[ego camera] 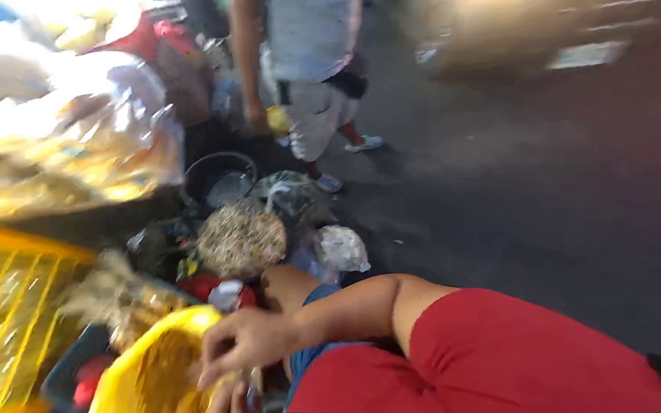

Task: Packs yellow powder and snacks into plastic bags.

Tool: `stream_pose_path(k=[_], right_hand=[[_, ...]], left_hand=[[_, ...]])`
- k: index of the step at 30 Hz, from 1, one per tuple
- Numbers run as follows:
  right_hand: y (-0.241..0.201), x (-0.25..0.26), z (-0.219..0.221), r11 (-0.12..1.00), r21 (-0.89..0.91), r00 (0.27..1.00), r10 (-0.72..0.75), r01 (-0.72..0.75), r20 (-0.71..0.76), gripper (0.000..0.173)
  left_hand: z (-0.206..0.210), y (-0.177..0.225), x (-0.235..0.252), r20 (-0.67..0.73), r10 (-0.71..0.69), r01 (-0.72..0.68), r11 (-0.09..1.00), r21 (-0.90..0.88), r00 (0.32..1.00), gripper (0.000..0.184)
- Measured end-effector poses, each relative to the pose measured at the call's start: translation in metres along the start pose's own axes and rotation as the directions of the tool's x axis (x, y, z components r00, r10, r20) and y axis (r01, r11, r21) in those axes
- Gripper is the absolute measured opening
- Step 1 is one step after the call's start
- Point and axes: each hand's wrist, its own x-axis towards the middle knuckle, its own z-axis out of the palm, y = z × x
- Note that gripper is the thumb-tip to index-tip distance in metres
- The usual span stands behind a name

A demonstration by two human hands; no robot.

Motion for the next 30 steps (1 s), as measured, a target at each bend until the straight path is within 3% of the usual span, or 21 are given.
stream_pose_path(k=[3, 6, 8, 11, 16, 17, 20, 23, 24, 26, 28, 30], right_hand=[[-0.003, 0.006, -0.001, 0.985, 0.062, 0.986, 0.162, -0.164, 0.032, 0.018], [-0.004, 0.012, 0.002, 0.945, 0.170, 0.958, 0.286, -0.279, -0.013, 0.018], [0.005, 0.017, 0.004, 0.936, 0.216, 0.955, 0.293, -0.279, -0.035, 0.028], [0.011, 0.020, 0.005, 0.925, 0.275, 0.965, 0.257, -0.263, 0.057, 0.047], [0.009, 0.031, 0.001, 0.928, 0.267, 0.944, 0.183, -0.258, 0.275, 0.089], [0.009, 0.032, 0.005, 0.927, 0.266, 0.947, 0.196, -0.263, 0.255, 0.087], [0.009, 0.029, 0.024, 0.945, 0.202, 0.961, 0.231, -0.259, 0.152, 0.060], [0.015, 0.018, 0.037, 0.987, 0.077, 0.970, 0.125, -0.144, 0.210, 0.045], [0.016, 0.017, 0.035, 0.995, 0.048, 0.975, 0.081, -0.093, 0.208, 0.042], [0.013, 0.027, 0.015, 1.000, 0.005, 0.991, 0.011, -0.011, 0.132, 0.040], [0.003, 0.042, -0.012, 0.999, 0.024, 0.998, -0.042, 0.042, -0.037, 0.038], [-0.005, 0.050, -0.026, 0.994, 0.073, 0.986, -0.069, 0.081, -0.151, 0.036]], left_hand=[[-0.001, -0.004, -0.002, 0.042, -0.018, 0.013, 0.995, 0.099, 0.999, 0.024], [-0.002, -0.004, -0.004, -0.025, -0.213, 0.212, 0.977, -0.034, 0.977, 0.018], [-0.006, -0.003, -0.006, -0.099, -0.337, 0.327, 0.939, -0.105, 0.936, 0.022], [-0.018, 0.004, -0.010, -0.089, -0.471, 0.462, 0.881, -0.104, 0.878, 0.031], [-0.026, 0.004, -0.018, -0.068, -0.494, 0.475, 0.859, -0.192, 0.867, 0.024], [-0.026, 0.004, -0.018, -0.070, -0.474, 0.456, 0.871, -0.181, 0.878, 0.024], [-0.027, 0.007, -0.014, -0.097, -0.363, 0.353, 0.930, -0.101, 0.927, 0.028], [-0.021, 0.006, -0.009, -0.208, -0.175, 0.150, 0.980, -0.132, 0.962, 0.023], [-0.021, 0.005, -0.009, -0.193, -0.103, 0.080, 0.989, -0.123, 0.976, 0.019], [-0.026, 0.006, -0.014, 0.019, -0.046, 0.046, 0.999, 0.010, 0.999, 0.021], [-0.034, 0.005, -0.021, 0.230, -0.174, 0.144, 0.979, 0.142, 0.958, 0.025], [-0.045, -0.003, -0.026, 0.267, -0.335, 0.310, 0.941, 0.133, 0.903, 0.028]])
